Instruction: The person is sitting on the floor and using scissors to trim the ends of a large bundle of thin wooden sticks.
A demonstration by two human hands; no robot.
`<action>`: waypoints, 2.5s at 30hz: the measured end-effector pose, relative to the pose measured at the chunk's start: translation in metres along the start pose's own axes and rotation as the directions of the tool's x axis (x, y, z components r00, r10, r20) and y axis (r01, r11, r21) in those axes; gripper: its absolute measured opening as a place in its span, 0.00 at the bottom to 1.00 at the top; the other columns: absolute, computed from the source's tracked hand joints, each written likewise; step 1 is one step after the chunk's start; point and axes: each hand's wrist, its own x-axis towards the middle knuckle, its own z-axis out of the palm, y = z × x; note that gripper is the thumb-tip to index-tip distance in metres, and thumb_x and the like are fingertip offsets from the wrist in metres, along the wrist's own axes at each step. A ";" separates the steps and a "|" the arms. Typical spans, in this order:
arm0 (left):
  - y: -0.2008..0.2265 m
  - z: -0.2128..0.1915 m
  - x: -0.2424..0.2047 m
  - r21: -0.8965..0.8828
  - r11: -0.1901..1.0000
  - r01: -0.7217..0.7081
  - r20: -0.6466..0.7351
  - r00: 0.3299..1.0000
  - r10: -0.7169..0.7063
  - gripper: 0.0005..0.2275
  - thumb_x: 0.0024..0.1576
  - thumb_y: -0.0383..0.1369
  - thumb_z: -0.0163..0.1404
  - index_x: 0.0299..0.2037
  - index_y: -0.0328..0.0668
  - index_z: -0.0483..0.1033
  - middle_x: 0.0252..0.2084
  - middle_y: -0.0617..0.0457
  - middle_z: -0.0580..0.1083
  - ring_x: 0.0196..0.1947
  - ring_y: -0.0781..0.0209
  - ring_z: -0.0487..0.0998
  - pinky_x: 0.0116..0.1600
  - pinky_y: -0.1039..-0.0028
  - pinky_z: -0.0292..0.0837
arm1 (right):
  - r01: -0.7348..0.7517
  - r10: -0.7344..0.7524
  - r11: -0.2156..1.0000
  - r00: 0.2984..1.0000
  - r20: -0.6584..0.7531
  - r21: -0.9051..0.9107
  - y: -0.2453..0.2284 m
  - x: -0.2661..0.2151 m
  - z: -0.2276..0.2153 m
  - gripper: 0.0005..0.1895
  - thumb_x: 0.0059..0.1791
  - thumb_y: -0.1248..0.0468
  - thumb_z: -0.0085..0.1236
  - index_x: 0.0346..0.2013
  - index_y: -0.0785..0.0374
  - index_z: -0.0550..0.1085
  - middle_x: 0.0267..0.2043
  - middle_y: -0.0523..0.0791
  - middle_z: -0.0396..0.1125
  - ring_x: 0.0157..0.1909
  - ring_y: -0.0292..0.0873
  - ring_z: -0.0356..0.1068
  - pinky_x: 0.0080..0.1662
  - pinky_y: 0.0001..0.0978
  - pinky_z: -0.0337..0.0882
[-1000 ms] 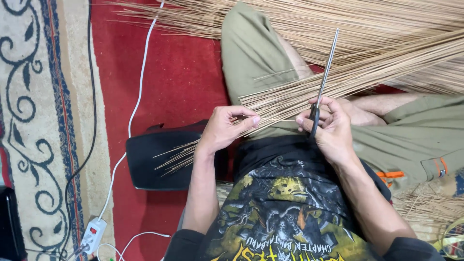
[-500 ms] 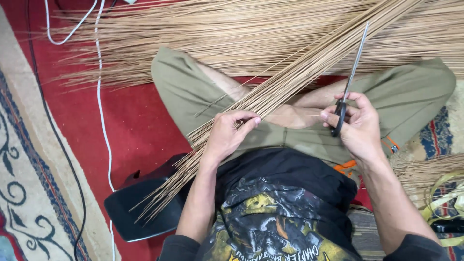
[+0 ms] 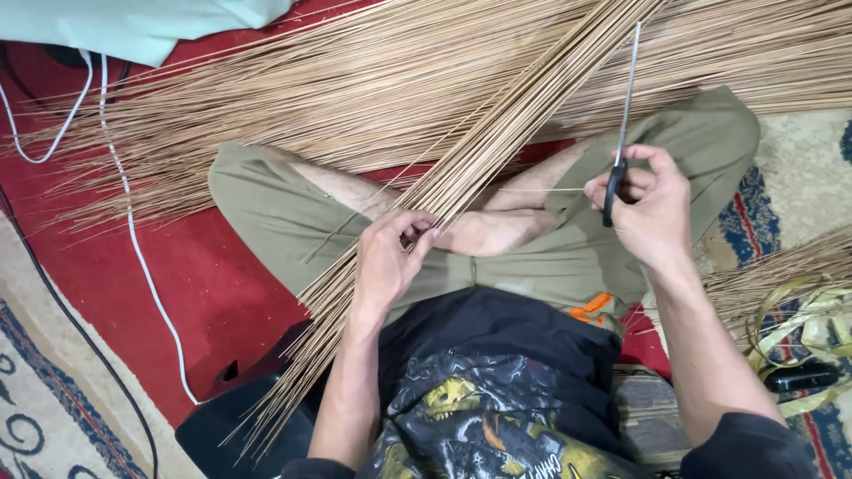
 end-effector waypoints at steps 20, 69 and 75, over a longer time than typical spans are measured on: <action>-0.027 0.000 -0.011 -0.202 0.979 0.041 -0.027 0.999 -0.047 0.06 0.54 0.31 0.63 0.39 0.43 0.84 0.30 0.50 0.80 0.29 0.56 0.80 0.38 0.70 0.74 | 0.039 -0.039 0.999 0.995 0.088 0.005 0.033 0.039 0.085 0.26 0.45 0.73 0.67 0.55 0.67 0.68 0.39 0.54 0.75 0.33 0.41 0.76 0.37 0.28 0.78; -0.146 -0.132 -0.217 -0.319 0.791 0.521 -0.155 0.795 -0.587 0.09 0.52 0.32 0.60 0.40 0.38 0.84 0.30 0.47 0.80 0.28 0.63 0.76 0.38 0.72 0.73 | -0.071 0.057 0.997 0.680 0.731 -0.012 -0.033 -0.160 0.252 0.19 0.52 0.65 0.59 0.55 0.68 0.69 0.22 0.49 0.70 0.18 0.41 0.71 0.27 0.29 0.72; -0.140 -0.142 -0.217 -0.200 0.824 0.530 0.014 0.843 -0.538 0.08 0.50 0.36 0.60 0.36 0.45 0.87 0.36 0.43 0.82 0.37 0.45 0.81 0.50 0.58 0.75 | -0.092 0.132 0.991 0.615 0.777 -0.096 -0.031 -0.177 0.257 0.19 0.52 0.64 0.58 0.56 0.70 0.69 0.22 0.50 0.69 0.19 0.42 0.72 0.28 0.30 0.71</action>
